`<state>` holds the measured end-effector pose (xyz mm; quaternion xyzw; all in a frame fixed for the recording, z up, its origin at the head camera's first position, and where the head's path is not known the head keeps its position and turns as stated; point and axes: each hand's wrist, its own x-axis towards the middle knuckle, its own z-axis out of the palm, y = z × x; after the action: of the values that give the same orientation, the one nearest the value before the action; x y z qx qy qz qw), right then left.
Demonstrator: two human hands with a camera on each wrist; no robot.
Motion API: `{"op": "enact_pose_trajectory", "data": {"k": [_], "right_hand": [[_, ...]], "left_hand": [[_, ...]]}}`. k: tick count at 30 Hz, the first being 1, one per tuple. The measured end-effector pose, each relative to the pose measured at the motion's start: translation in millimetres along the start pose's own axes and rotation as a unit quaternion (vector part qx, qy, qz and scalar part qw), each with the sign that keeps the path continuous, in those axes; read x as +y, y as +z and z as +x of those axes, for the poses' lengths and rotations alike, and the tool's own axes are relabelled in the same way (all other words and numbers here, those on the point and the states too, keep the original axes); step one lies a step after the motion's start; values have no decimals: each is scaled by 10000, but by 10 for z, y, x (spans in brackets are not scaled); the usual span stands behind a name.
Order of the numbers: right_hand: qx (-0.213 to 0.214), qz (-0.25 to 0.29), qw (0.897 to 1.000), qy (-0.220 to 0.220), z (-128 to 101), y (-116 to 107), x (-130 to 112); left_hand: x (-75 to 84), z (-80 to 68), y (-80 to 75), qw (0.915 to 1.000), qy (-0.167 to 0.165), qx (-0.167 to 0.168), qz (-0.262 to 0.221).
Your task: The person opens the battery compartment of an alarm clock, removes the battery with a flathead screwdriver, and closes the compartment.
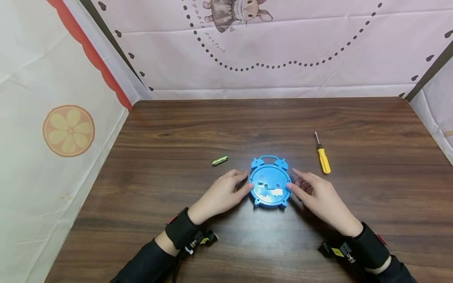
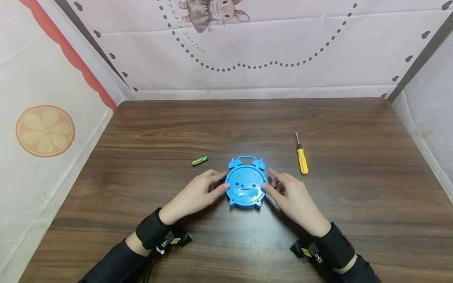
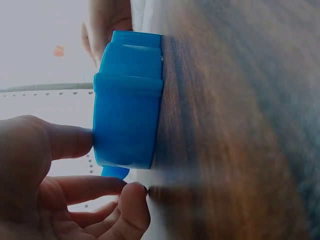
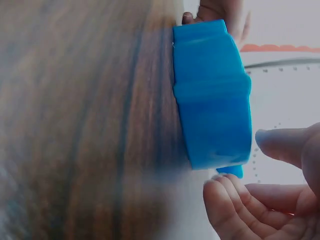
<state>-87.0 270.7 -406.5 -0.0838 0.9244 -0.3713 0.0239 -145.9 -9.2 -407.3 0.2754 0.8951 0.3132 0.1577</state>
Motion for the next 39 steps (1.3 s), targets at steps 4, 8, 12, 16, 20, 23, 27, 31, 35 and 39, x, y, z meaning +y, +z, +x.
{"op": "enact_pose_trajectory", "data": {"k": [4, 8, 12, 16, 20, 23, 27, 31, 35, 39], "right_hand": [[-761, 598, 9927, 715, 64, -4, 72], [-1172, 1030, 9819, 1071, 95, 0, 115], [-1191, 1208, 9793, 1102, 87, 1, 131], [-1157, 1198, 9802, 1073, 83, 4, 130], [-1064, 1175, 9815, 1072, 81, 0, 116], [-943, 1248, 9821, 1050, 68, -2, 98], [-667, 1330, 9856, 799, 33, 7, 91], [-329, 1291, 9894, 571, 17, 1, 95], [-98, 1249, 9908, 515, 15, -26, 93], [48, 1297, 9902, 511, 5, -32, 95]], "left_hand": [[-27, -1, 4, 9991, 57, -19, -424], [-54, 6, 13, 9975, 128, 11, -694], [-64, 16, 13, 9966, 170, 21, -801], [-67, 28, 18, 9966, 136, 39, -813], [-54, 34, 17, 9967, 122, 128, -795], [-39, 26, 8, 9961, 167, 252, -832], [-30, 7, 7, 9952, 326, 478, -786], [-27, -3, 6, 9922, 608, 821, -715], [-22, -6, -2, 9876, 860, 1132, -669], [-14, -7, -9, 9836, 1056, 1302, -670]]}}
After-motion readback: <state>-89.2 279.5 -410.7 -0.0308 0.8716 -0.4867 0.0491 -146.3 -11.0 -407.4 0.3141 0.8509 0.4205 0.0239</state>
